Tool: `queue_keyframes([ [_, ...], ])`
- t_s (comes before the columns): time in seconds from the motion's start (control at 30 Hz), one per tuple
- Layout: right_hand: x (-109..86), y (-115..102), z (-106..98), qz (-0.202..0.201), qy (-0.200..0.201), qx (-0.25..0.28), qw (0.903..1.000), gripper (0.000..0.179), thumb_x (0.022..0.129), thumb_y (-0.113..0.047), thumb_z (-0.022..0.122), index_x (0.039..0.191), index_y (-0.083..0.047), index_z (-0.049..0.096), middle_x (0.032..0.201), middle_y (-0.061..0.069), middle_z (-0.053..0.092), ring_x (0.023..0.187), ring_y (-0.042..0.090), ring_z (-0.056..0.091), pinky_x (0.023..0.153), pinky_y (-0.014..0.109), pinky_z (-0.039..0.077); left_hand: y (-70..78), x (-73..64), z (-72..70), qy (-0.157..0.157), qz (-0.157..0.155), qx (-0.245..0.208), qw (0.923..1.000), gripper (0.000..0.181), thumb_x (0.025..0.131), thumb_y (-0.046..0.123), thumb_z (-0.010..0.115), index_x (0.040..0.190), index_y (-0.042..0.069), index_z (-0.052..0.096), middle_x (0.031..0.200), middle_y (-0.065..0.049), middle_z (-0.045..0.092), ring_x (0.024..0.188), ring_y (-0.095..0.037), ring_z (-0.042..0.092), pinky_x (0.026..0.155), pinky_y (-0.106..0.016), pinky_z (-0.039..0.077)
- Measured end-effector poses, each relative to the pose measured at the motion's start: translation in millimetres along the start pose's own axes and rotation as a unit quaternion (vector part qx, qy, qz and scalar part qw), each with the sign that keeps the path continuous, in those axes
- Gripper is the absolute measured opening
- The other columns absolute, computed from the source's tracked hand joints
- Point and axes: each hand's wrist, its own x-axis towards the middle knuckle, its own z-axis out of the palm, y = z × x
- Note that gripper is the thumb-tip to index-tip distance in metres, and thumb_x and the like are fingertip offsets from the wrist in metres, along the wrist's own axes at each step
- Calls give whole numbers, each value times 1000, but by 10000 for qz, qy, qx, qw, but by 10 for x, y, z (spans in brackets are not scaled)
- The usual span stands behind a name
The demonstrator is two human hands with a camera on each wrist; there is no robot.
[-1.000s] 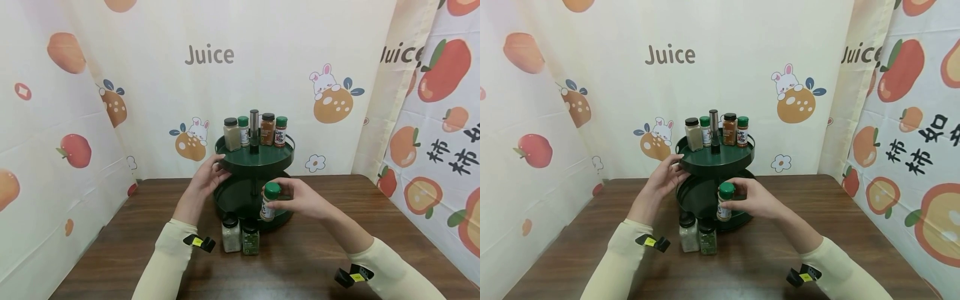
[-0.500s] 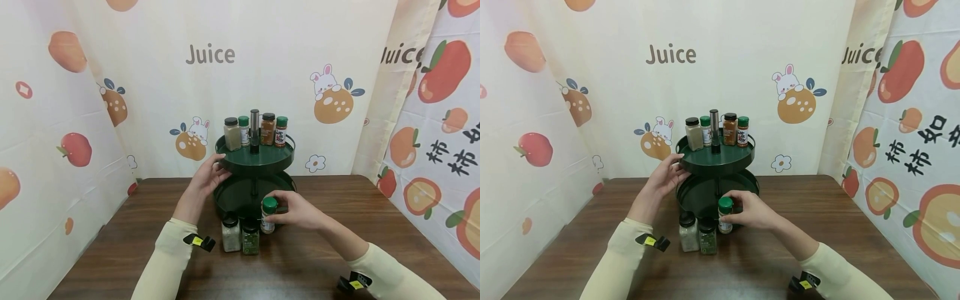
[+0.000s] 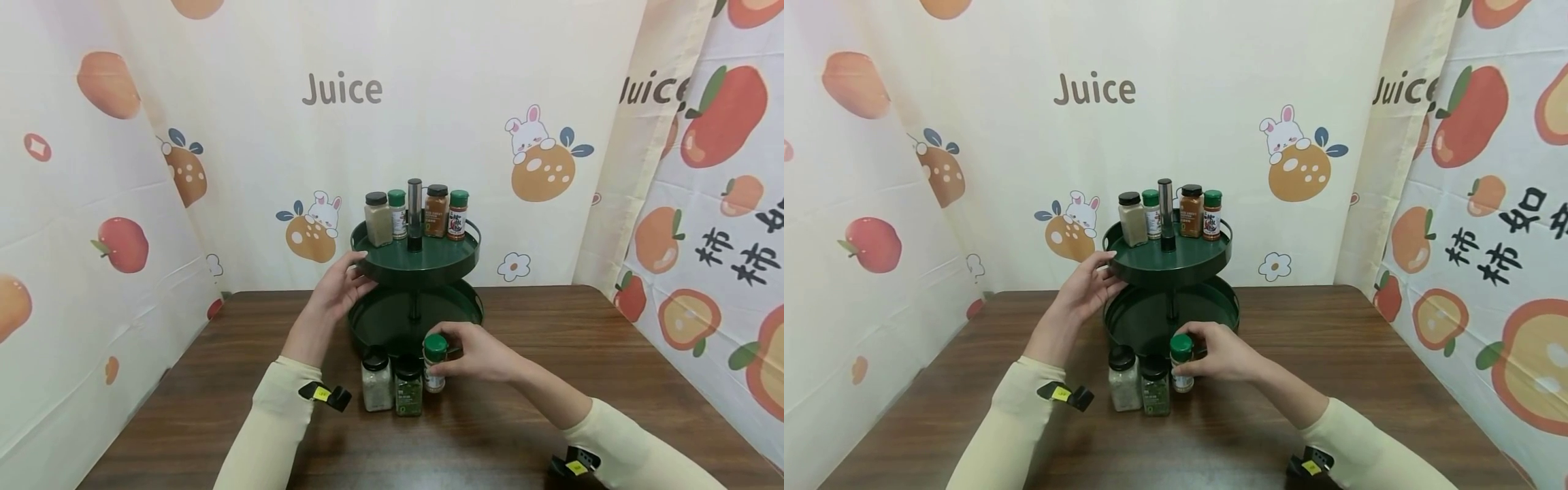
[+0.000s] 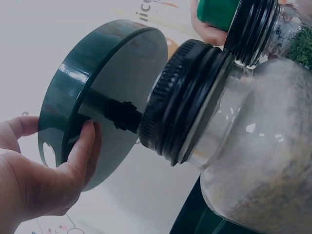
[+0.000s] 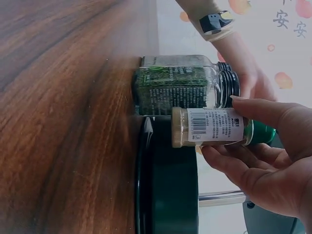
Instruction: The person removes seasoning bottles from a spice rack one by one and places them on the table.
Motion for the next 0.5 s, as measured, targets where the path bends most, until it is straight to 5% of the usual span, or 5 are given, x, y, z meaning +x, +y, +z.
queue_keyframes([
  [0.5, 25, 87, 92, 52, -120, -284, 9995, 35, 90, -29, 87, 117, -19, 68, 98, -5, 68, 90, 28, 64, 80, 36, 57, 4, -10, 17, 35, -7, -4, 10000, 63, 106, 25, 59, 160, 11, 33, 136, -18, 53, 109, -23, 65, 104, -39, 53],
])
